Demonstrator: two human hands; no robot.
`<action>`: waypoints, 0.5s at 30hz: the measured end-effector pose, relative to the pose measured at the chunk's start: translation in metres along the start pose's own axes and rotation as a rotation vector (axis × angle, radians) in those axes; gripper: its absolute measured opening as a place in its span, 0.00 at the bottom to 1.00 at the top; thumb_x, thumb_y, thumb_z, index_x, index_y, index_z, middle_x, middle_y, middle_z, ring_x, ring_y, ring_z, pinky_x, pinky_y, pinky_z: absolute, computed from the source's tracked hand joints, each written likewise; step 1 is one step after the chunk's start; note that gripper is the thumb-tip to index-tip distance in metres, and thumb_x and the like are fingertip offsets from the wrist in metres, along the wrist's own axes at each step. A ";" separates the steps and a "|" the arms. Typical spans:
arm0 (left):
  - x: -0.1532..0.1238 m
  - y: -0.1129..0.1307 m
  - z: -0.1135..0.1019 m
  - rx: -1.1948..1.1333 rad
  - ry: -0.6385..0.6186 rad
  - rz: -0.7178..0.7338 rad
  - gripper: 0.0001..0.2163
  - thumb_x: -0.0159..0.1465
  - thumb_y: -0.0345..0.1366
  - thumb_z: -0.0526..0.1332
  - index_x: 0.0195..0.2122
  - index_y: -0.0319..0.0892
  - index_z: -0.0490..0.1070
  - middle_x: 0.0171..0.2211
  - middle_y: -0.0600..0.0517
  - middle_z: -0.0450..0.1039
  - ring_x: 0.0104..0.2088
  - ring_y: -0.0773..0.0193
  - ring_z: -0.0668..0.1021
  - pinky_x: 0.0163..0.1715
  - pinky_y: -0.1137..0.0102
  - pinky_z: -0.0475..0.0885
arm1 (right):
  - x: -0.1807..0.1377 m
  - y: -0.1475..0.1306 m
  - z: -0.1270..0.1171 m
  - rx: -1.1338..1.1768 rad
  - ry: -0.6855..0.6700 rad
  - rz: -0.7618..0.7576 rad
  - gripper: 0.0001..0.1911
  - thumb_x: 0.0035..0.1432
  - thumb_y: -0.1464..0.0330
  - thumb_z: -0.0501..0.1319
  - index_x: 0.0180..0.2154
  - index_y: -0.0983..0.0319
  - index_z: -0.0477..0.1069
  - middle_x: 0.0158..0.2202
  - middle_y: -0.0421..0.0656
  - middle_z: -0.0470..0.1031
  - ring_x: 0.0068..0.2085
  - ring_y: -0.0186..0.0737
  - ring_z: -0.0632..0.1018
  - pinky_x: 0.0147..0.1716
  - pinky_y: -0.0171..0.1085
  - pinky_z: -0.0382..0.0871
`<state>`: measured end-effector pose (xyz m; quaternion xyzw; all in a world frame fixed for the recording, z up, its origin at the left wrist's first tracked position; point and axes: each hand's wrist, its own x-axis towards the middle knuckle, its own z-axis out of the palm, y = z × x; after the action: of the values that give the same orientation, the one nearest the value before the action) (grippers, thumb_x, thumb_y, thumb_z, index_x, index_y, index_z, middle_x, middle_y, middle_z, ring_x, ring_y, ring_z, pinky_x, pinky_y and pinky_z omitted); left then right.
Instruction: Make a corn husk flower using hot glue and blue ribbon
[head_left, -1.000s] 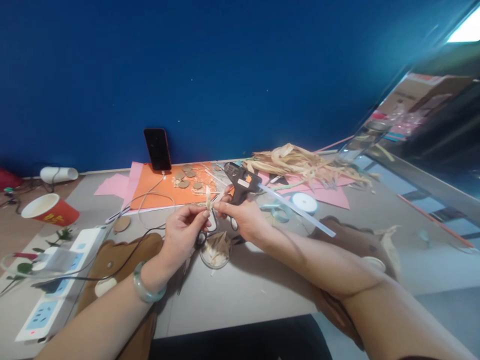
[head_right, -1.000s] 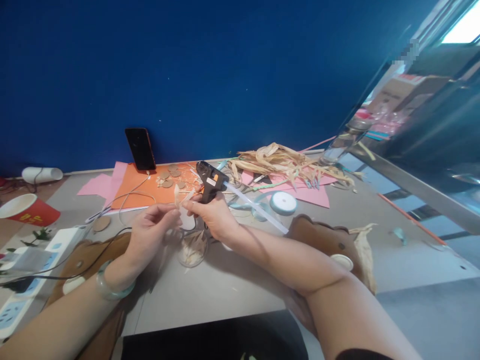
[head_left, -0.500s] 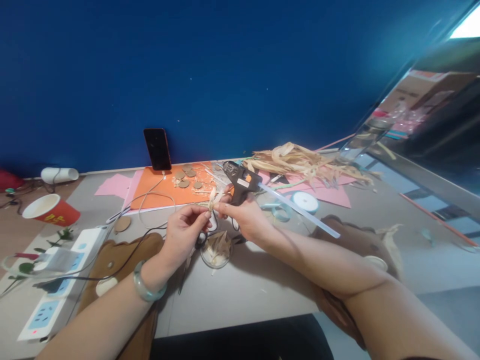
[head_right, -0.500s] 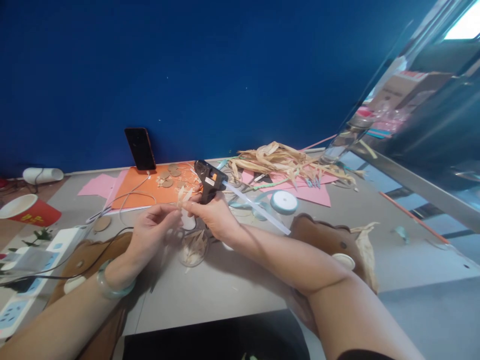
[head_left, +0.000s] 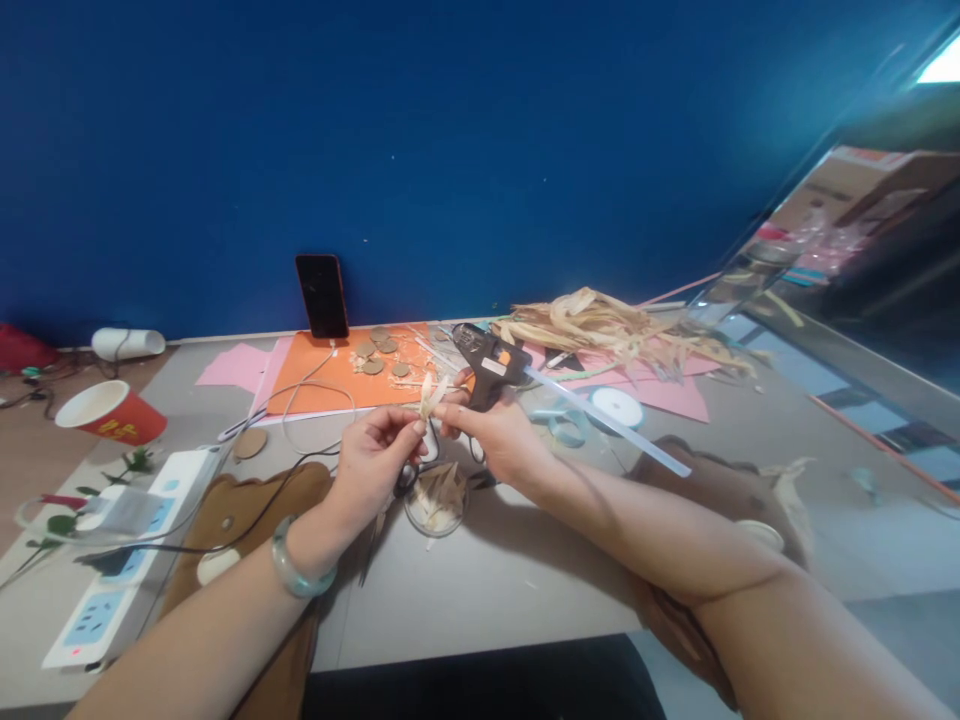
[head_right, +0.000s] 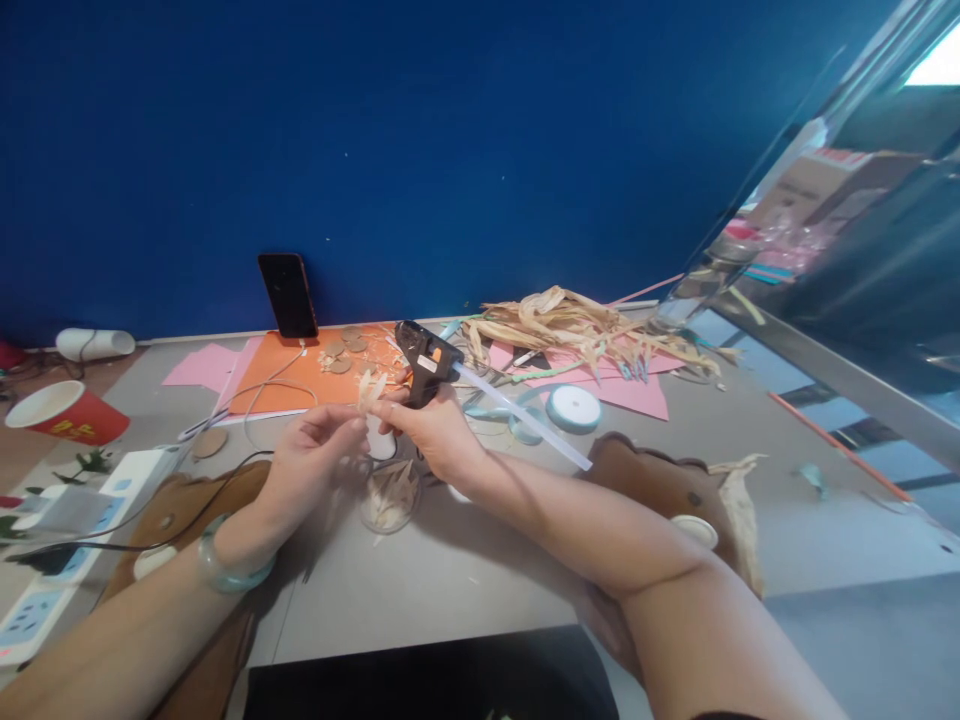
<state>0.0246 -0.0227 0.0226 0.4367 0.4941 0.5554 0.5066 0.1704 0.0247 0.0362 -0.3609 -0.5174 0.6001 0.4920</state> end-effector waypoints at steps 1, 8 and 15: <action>0.000 0.001 0.000 -0.002 0.003 -0.003 0.13 0.53 0.43 0.69 0.31 0.39 0.72 0.20 0.54 0.72 0.20 0.70 0.73 0.22 0.74 0.69 | 0.000 0.000 0.000 -0.003 0.000 -0.002 0.13 0.42 0.64 0.70 0.27 0.62 0.68 0.18 0.36 0.71 0.22 0.33 0.70 0.25 0.35 0.66; 0.001 0.002 0.001 0.011 0.021 0.016 0.14 0.53 0.44 0.68 0.31 0.38 0.71 0.19 0.55 0.72 0.20 0.70 0.73 0.23 0.74 0.71 | -0.002 0.004 -0.001 -0.031 -0.035 -0.021 0.08 0.46 0.66 0.68 0.27 0.63 0.73 0.20 0.38 0.73 0.23 0.34 0.71 0.26 0.35 0.66; 0.001 0.004 0.001 0.029 0.039 0.021 0.13 0.53 0.43 0.68 0.31 0.38 0.71 0.19 0.55 0.72 0.20 0.70 0.72 0.22 0.74 0.69 | -0.004 0.004 0.001 -0.038 -0.014 -0.020 0.08 0.46 0.67 0.68 0.28 0.63 0.72 0.22 0.38 0.74 0.22 0.33 0.71 0.25 0.35 0.67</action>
<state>0.0245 -0.0214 0.0266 0.4381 0.5074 0.5619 0.4846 0.1694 0.0204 0.0324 -0.3604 -0.5358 0.5877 0.4875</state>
